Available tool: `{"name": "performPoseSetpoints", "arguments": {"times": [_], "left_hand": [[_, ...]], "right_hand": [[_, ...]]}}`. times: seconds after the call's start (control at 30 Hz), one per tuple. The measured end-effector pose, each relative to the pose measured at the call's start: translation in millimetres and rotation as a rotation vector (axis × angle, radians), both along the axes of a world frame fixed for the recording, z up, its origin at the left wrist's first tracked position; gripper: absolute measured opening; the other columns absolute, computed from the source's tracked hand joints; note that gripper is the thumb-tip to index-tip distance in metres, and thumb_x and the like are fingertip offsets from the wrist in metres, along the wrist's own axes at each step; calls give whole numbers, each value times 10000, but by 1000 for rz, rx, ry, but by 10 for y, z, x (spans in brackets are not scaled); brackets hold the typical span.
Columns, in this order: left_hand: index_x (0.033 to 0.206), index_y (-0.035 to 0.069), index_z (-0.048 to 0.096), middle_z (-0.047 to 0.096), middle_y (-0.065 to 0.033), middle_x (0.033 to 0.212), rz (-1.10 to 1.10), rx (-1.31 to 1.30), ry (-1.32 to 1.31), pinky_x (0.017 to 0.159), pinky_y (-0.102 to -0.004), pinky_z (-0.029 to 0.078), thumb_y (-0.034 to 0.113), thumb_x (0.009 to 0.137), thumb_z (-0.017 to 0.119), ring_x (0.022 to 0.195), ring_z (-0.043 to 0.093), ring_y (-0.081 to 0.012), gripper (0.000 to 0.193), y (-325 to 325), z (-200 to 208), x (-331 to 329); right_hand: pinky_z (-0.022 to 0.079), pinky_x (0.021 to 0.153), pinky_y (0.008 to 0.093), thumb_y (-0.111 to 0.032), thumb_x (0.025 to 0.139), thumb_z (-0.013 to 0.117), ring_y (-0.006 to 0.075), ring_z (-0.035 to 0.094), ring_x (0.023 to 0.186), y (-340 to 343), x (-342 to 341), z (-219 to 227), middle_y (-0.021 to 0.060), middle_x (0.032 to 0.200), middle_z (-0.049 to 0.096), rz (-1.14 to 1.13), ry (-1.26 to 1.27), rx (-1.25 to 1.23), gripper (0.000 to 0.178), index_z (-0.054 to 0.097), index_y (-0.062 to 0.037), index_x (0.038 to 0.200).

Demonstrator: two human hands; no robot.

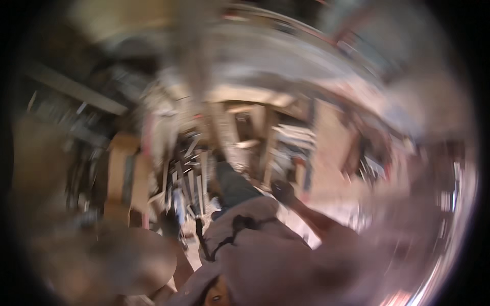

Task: The person selects and stacks wooden strips, then uses a nail gun to fasten them into small rectangular frames on the floor. The person repeatedly picks up strips, aligns them, and nails them together, leaving finished frames on the floor.

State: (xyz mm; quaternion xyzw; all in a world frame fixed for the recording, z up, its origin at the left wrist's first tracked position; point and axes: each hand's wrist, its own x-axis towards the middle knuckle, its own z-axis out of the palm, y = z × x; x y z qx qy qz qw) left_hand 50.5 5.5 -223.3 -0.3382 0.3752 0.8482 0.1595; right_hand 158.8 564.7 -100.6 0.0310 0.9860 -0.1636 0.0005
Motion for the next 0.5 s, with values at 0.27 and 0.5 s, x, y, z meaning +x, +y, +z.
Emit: {"name": "performPoseSetpoints", "arguments": {"times": [0.27, 0.5], "left_hand": [[1167, 98, 649, 508, 18, 733, -366, 288, -124, 539, -289, 408, 175, 967, 610, 629, 504, -132, 218, -122, -70, 1083], [1221, 55, 659, 542, 19, 809, -600, -502, -84, 546, -283, 410, 94, 948, 635, 651, 501, -101, 276, 563, 506, 1089]], "right_hand": [[552, 856, 532, -455, 975, 539, 457, 688, 961, -173, 1304, 226, 261, 973, 716, -1000, -216, -362, 399, 719, -99, 961], [537, 638, 358, -231, 919, 612, 179, 692, 683, -321, 2968, -310, 123, 705, 680, -1032, -288, -431, 246, 703, -30, 811]]}}
